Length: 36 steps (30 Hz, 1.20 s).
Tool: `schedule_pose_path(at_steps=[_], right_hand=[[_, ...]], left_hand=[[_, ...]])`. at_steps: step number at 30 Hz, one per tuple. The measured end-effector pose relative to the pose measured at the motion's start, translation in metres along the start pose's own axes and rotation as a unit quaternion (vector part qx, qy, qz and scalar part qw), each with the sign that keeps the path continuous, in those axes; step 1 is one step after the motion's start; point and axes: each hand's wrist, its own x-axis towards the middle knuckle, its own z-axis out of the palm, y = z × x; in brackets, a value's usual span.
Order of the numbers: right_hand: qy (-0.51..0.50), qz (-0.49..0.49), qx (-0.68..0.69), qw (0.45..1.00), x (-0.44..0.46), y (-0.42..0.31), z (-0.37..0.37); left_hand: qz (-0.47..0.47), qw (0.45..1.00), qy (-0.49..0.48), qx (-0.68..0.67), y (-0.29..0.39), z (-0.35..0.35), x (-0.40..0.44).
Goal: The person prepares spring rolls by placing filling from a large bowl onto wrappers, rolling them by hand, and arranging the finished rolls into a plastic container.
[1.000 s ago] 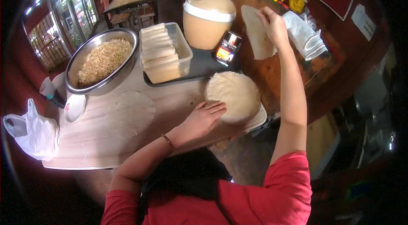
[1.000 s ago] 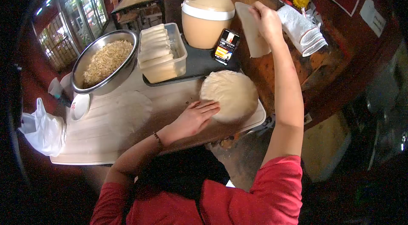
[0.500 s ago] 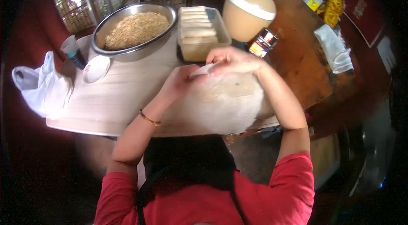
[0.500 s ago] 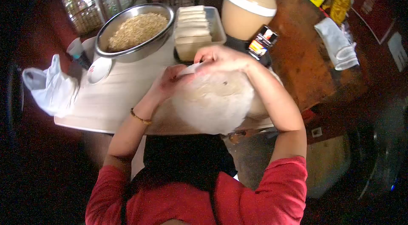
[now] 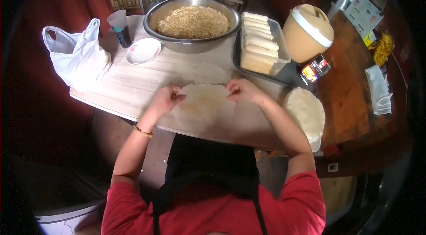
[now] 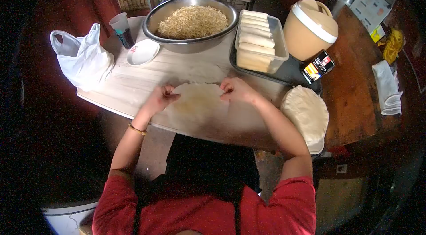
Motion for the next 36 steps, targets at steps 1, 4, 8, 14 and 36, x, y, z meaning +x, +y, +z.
schedule_pose_path(at_steps=[1, 4, 8, 14, 36], right_hand=[[0.006, 0.013, -0.009, 1.0, -0.001, -0.005, -0.002], [0.008, 0.046, -0.011, 0.999, 0.003, -0.01, -0.009], [0.008, 0.032, -0.043, 0.999, 0.008, -0.01, -0.016], [0.184, -0.087, -0.269, 0.941, 0.049, -0.071, -0.023], [-0.205, 0.167, -0.412, 0.872, 0.308, -0.072, -0.079]], left_hand=[[0.0, 1.0, 0.001, -0.002, 0.0, -0.001, 0.002], [-0.009, 1.0, -0.001, 0.023, 0.013, -0.003, 0.005], [0.003, 0.999, 0.016, 0.032, 0.001, -0.001, 0.015], [0.102, 0.951, 0.252, 0.145, 0.021, -0.017, 0.056], [0.181, 0.941, 0.179, 0.224, -0.025, -0.014, 0.091]])
